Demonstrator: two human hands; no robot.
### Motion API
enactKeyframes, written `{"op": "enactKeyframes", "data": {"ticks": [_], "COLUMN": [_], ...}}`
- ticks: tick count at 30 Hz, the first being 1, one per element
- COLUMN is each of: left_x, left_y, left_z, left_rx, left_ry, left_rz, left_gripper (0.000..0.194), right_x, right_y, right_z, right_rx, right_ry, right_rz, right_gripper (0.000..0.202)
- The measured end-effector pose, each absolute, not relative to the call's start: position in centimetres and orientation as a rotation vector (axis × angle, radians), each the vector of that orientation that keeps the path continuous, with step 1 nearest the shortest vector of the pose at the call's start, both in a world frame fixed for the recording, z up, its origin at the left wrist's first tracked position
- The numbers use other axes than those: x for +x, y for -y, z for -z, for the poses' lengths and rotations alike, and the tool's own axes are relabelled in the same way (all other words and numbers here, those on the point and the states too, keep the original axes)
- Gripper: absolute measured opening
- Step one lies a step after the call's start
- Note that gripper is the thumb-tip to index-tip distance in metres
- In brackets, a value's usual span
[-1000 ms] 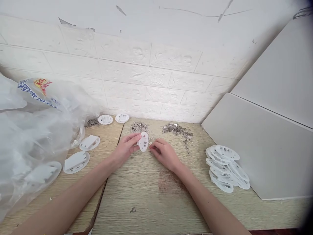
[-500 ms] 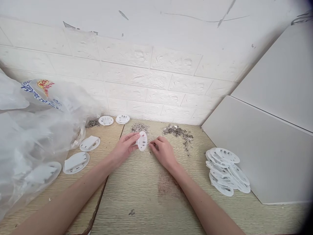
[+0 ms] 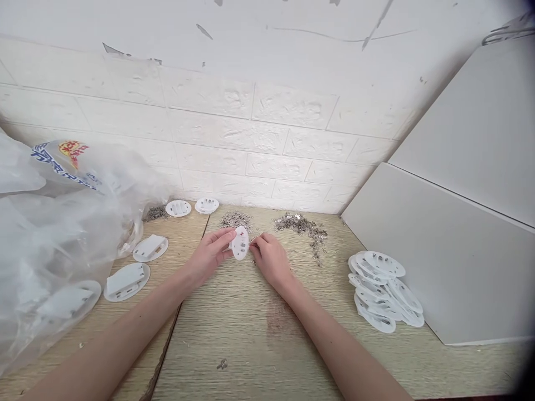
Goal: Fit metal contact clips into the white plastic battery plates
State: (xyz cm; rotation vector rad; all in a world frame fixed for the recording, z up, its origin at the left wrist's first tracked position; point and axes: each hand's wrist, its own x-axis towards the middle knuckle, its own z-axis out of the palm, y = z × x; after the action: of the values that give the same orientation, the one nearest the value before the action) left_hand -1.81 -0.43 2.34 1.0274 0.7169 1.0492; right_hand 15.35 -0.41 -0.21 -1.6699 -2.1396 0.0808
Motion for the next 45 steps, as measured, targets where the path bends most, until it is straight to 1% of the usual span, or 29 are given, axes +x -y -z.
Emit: {"op": "enactKeyframes", "data": {"ticks": [9, 18, 24, 28, 35, 39, 45], "left_x": [-1.7, -1.7, -1.6, -1.6, -1.7, -1.6, -1.6], "left_y": [0.6, 0.7, 0.7, 0.8, 0.9, 0.9, 0.9], "left_z": [-2.4, -2.3, -2.4, -2.5, -2.5, -2.5, -2.5], "left_rx": [1.047, 1.008, 1.005, 0.988, 0.987, 0.98, 0.991], "left_ry": [-0.724, -0.744, -0.753, -0.754, -0.752, -0.755, -0.758], "left_rz": [-1.029, -1.028, -1.027, -1.037, -1.021, -1.034, -1.014], "left_gripper": [0.028, 0.03, 0.03, 0.025, 0.025, 0.022, 0.022], "right_x": [15.3, 15.5, 15.8, 16.1, 16.6, 16.6, 16.9], "right_y": [0.4, 0.4, 0.2, 0.0, -0.3, -0.3, -0.3], "right_z": [-0.2, 0.2, 0.6, 1.0, 1.4, 1.6, 1.6], "right_rx": [-1.676, -1.651, -1.539, -1.412, -1.174, -1.13, -1.13], "right_ry": [2.222, 2.169, 2.079, 2.041, 1.97, 1.968, 1.998], "right_rz": [-0.017, -0.007, -0.004, 0.002, -0.12, -0.153, -0.166], "right_gripper": [0.023, 0.027, 0.029, 0.031, 0.026, 0.025, 0.028]}}
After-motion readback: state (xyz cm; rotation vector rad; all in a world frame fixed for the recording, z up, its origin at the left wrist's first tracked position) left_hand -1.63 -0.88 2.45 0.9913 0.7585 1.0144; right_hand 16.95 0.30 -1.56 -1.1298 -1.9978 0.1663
